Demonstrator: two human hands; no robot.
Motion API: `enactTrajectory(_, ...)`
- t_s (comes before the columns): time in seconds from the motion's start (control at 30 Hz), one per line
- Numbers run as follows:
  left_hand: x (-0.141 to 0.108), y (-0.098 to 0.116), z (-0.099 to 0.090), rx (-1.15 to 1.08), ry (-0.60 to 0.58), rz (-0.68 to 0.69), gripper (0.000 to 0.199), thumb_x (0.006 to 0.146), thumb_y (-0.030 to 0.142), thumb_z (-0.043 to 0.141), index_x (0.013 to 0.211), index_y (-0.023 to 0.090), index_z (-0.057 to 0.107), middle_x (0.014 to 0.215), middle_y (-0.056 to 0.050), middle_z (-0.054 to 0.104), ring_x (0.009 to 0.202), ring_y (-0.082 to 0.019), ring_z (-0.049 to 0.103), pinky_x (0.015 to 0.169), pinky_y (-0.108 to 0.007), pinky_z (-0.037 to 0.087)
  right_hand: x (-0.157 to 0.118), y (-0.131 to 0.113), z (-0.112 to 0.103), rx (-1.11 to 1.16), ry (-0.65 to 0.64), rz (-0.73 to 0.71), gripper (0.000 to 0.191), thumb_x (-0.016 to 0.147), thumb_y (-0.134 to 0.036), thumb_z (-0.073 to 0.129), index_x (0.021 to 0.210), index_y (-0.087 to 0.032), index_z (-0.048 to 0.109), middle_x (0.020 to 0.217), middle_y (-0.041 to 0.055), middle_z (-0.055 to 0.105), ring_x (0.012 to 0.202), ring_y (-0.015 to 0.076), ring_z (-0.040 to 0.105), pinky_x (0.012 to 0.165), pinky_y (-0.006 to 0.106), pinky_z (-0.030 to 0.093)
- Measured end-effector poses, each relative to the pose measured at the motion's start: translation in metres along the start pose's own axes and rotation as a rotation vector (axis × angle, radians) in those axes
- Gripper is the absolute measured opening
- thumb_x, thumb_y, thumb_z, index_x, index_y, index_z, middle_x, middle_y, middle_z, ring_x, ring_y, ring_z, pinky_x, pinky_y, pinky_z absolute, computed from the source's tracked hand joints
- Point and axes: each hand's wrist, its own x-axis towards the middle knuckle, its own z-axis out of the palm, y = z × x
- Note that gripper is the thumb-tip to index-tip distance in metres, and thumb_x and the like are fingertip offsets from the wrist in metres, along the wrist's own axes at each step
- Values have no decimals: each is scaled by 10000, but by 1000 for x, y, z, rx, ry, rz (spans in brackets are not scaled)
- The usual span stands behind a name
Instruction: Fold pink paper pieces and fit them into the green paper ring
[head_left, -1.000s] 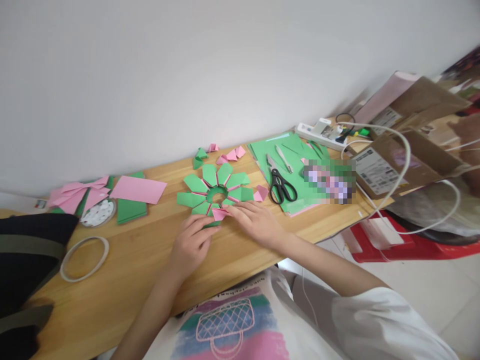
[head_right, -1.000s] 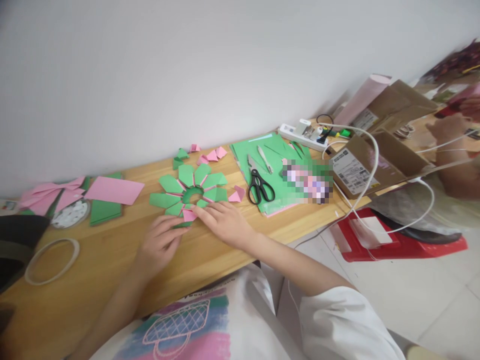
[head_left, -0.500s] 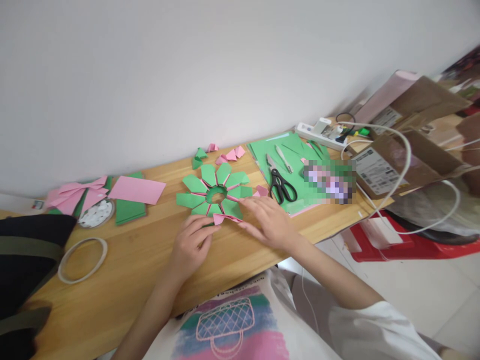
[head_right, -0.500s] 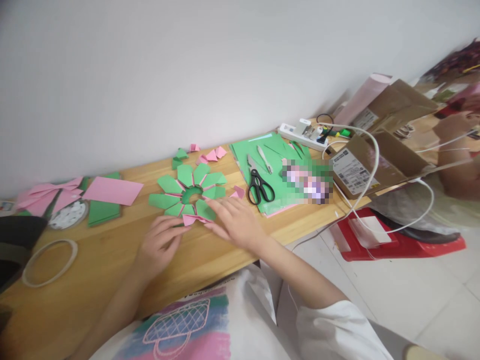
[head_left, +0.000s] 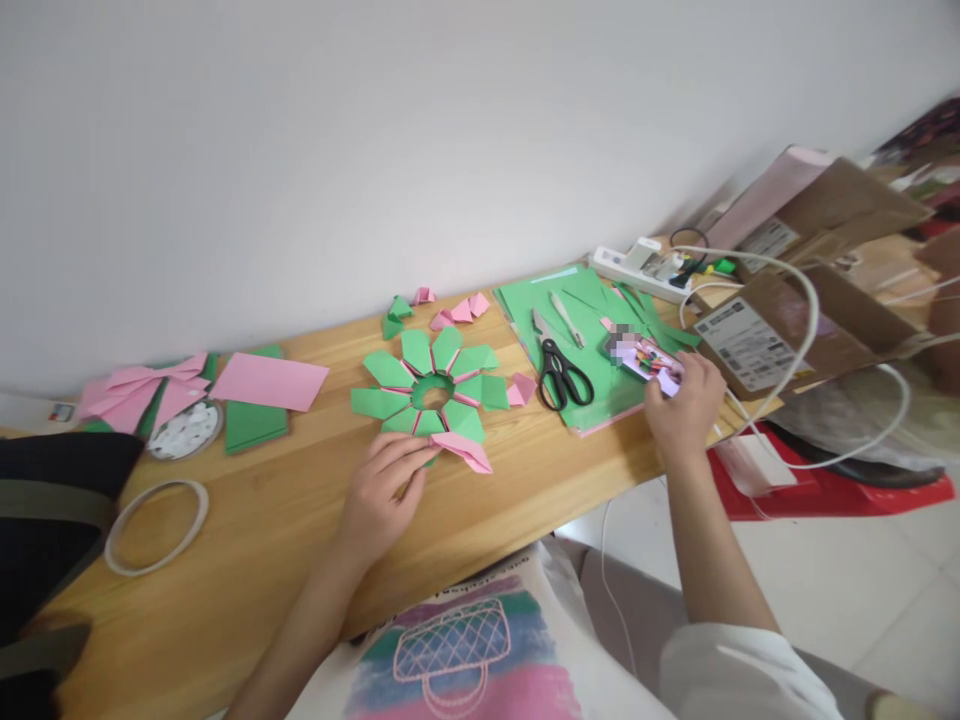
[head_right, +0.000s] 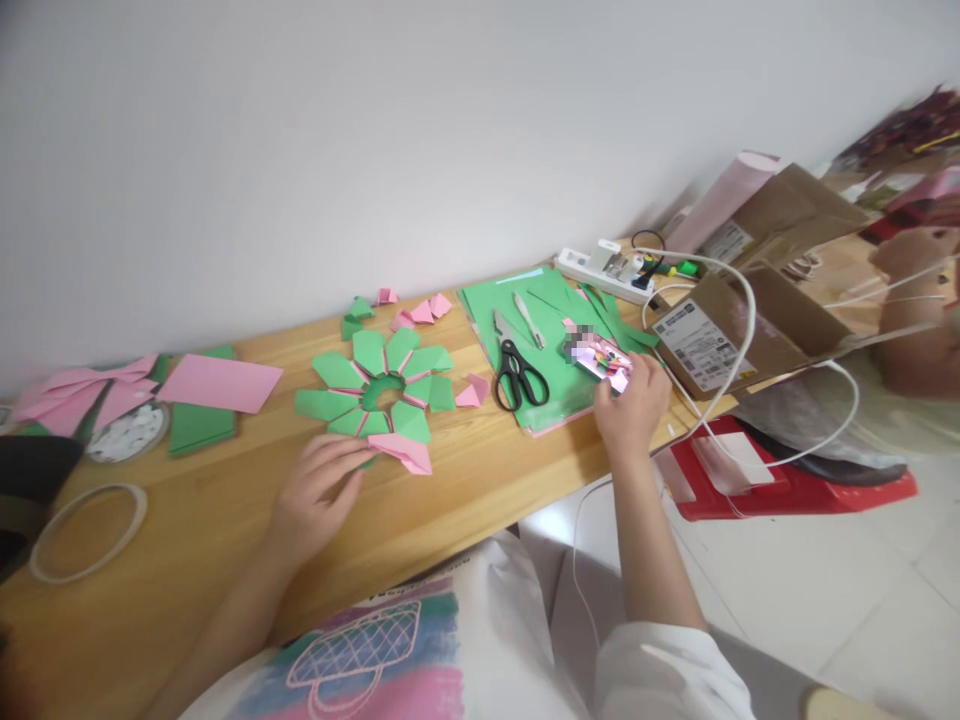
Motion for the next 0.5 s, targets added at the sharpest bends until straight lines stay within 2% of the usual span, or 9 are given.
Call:
enactTrajectory(0.27,0,1,0,1,0,-8,289,841,3,548,1045,164,674,961,-68,729,927,-162,625,871,-295,525,-16,6,18,-29,-1,140,490,728,-232,503,1188,-79,570,1186,224,581,1146,362,503,977,531,404)
enactTrajectory(0.5,-1,0,1,-1,-4,-4,311,834,-10,548,1066,162,662,969,-72,724,935,-164,627,862,-296,527,-16,8,20,-68,-55,172,466,797,-340,506,1180,-88,589,1257,241,536,1170,378,480,989,546,384)
